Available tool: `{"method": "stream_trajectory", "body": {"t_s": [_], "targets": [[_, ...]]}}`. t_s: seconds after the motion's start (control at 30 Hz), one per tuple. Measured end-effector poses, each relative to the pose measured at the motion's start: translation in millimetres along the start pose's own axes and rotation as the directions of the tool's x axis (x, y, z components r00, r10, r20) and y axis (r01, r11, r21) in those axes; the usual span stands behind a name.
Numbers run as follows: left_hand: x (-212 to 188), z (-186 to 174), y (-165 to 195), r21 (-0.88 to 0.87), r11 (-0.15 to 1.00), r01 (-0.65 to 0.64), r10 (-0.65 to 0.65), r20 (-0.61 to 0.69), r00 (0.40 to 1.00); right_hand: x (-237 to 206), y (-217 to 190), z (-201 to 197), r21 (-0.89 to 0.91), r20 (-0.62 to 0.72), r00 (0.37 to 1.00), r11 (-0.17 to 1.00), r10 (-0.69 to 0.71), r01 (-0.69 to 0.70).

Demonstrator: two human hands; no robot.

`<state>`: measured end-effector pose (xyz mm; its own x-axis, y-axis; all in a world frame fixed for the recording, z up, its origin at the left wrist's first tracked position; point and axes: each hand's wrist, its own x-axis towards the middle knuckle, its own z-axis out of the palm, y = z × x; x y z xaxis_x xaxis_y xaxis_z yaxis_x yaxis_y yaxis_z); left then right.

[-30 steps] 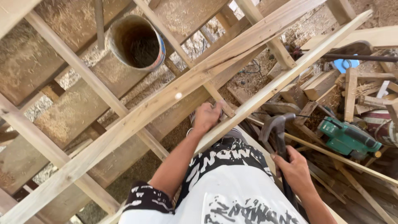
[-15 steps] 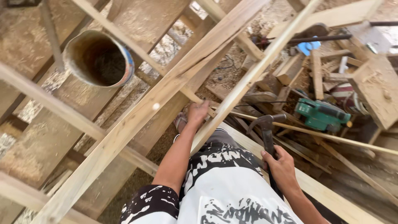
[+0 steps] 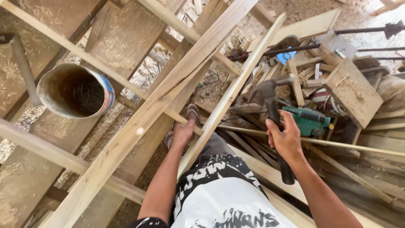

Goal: The person positions a wooden plank onto a wooden frame structure and secures it by hammering nails into the wood. The person uses a hammer to drive nails into the plank at multiple points along its length.

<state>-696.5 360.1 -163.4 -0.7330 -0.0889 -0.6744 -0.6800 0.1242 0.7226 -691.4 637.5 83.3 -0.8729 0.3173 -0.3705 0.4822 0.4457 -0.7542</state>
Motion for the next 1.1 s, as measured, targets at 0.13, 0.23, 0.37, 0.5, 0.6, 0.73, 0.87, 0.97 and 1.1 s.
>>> {"method": "stream_trajectory", "body": {"t_s": [0.13,0.23,0.37,0.5,0.6,0.73,0.87,0.97,1.1], "targets": [[0.5,-1.6,3.0,-0.011,1.0,-0.029,0.029,-0.016,0.999,61.6,-17.5,6.4,-0.155,0.075,0.997,0.988,0.016,-0.004],[4.0,-0.8,9.0,0.126,0.991,0.044,-0.034,-0.074,0.997,124.2,-31.9,12.3,-0.281,0.107,0.992,0.955,-0.069,0.096],[2.7,4.3,25.5,0.132,0.984,0.117,-0.109,-0.064,0.992,194.2,-44.8,12.9,-0.477,0.254,0.965,0.859,-0.067,0.185],[1.7,9.2,35.2,0.048,0.985,0.166,-0.162,-0.068,0.984,235.2,-53.4,17.5,-0.58,0.363,0.931,0.793,0.046,0.187],[1.6,12.7,41.9,0.029,0.972,0.232,-0.229,-0.083,0.97,251.2,-57.3,19.0,-0.572,0.421,0.902,0.8,0.096,0.182],[4.9,18.2,41.3,-0.011,0.964,0.265,-0.264,-0.088,0.96,265.5,-58.6,15.3,-0.554,0.487,0.874,0.777,0.01,0.3],[6.5,21.8,32.5,-0.077,0.985,0.157,-0.162,-0.062,0.985,275.9,-55.9,12.0,-0.582,0.517,0.855,0.749,0.041,0.315],[6.4,20.4,33.3,0.084,0.984,0.158,-0.147,-0.129,0.981,280.7,-54.2,8.4,-0.586,0.559,0.828,0.729,0.046,0.355],[4.1,11.0,63.7,0.412,0.864,0.29,-0.271,-0.106,0.957,284.0,-59.8,-2.3,-0.545,0.625,0.781,0.72,0.005,0.431]]}}
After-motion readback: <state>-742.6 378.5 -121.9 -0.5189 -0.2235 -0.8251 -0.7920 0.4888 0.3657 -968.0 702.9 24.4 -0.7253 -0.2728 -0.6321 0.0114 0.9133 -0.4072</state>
